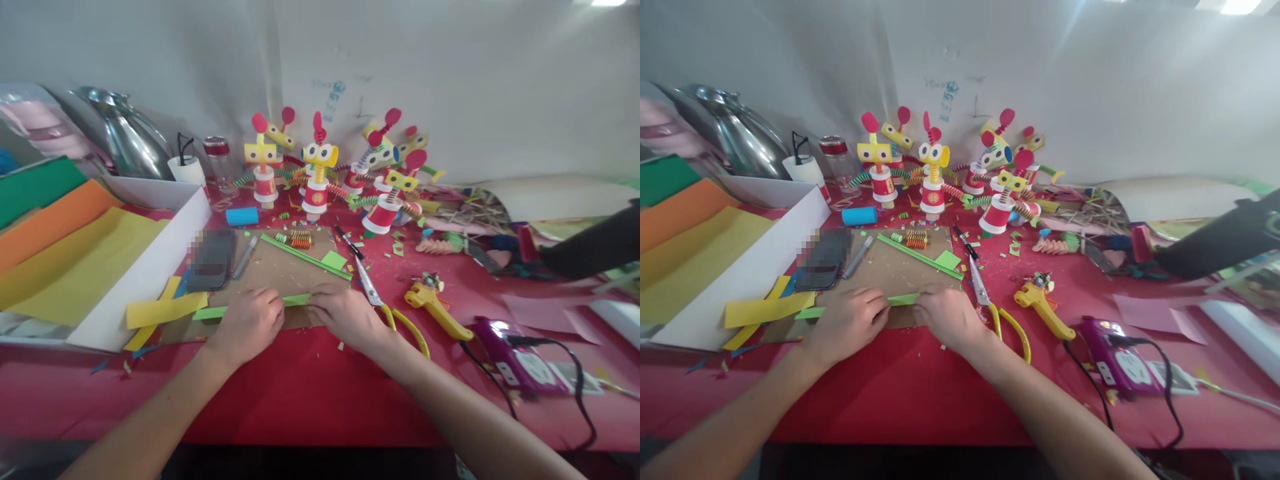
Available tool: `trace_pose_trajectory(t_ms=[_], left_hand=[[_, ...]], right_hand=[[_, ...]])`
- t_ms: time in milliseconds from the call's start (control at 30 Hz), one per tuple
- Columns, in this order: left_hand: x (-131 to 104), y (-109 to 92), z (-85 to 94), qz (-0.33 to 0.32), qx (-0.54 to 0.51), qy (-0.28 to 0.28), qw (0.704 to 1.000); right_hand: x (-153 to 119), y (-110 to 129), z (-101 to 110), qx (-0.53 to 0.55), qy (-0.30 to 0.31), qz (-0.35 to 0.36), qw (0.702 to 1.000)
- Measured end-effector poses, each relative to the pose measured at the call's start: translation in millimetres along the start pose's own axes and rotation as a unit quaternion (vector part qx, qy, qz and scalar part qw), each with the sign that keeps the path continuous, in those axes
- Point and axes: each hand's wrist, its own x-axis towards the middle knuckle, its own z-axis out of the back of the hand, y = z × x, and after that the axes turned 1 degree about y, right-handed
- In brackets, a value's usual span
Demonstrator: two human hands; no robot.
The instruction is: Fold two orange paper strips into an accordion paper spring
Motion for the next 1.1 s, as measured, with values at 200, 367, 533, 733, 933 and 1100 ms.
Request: trace_pose_trajectory(t_ms=[200,367,533,733,933,1100], left_hand=[[5.4,1.8,-7.9,0.081,-0.034,-0.006,0.996],[10.0,5.6,-12.6,0.127,-0.037,0.007,0.991],[12.1,7.6,-16.6,0.114,-0.031,0.000,0.993],[8.2,6.6,-19.5,0.088,-0.028,-0.025,0.995],[-4.1,8.4,-16.6,0.031,-0.051,-0.091,0.994],[-5.1,9.1,-6.6,-0.043,0.035,-0.091,0.994]], right_hand=[[9.3,-12.6,-6.6,0.046,-0.065,-0.019,0.997],[16.7,-14.7,-11.2,0.053,-0.074,-0.055,0.994],[17.2,-12.1,-12.0,0.029,-0.062,-0.086,0.994],[14.5,-12.0,-15.9,0.023,-0.083,-0.056,0.995],[7.4,-19.3,-13.6,0.066,-0.094,0.035,0.993],[3.8,-24.8,-6.5,-0.023,-0.087,0.094,0.991]])
